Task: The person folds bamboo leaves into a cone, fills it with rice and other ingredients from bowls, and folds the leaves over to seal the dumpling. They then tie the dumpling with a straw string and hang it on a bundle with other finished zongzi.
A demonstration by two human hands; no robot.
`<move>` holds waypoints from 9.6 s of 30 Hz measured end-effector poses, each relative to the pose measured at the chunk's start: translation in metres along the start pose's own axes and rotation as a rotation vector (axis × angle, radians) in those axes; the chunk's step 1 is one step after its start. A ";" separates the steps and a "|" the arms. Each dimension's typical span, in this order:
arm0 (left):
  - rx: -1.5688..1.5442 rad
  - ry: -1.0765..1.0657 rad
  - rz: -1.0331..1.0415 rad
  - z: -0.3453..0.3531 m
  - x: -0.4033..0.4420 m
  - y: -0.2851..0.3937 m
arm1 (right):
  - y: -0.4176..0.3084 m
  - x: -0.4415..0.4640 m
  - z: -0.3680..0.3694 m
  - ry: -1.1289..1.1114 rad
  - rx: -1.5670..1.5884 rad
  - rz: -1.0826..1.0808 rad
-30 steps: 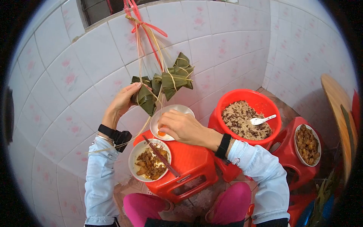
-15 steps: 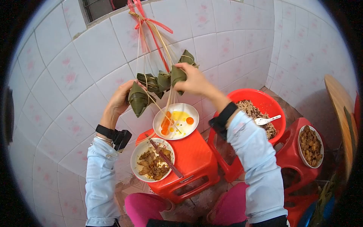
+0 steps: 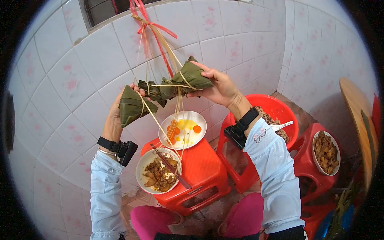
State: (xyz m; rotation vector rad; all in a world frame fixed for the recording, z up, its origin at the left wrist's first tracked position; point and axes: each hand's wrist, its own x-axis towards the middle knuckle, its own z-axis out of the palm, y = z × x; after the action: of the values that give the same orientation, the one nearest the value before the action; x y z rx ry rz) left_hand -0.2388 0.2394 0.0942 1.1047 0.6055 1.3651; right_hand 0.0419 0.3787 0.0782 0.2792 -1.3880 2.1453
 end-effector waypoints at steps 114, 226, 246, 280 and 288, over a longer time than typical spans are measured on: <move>-0.271 0.279 0.037 0.043 -0.019 -0.050 | 0.065 -0.026 0.111 -0.358 -1.460 -0.675; 0.444 0.478 0.170 0.051 -0.056 -0.007 | 0.008 0.147 0.180 -0.572 -1.978 -0.947; -0.145 0.810 0.281 -0.022 -0.140 -0.003 | -0.042 0.044 0.058 -0.214 -2.545 -0.566; -0.501 0.428 -0.072 0.232 -0.159 -0.237 | 0.052 -0.242 0.183 0.197 -1.412 -0.138; -0.468 0.427 -0.163 0.233 -0.156 -0.228 | 0.041 -0.232 0.172 0.065 -1.270 0.088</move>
State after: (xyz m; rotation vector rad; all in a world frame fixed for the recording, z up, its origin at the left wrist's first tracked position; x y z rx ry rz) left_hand 0.0422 0.0623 -0.0485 0.3811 0.6220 1.5088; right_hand 0.1878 0.1339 0.0154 -0.3472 -2.3890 0.9452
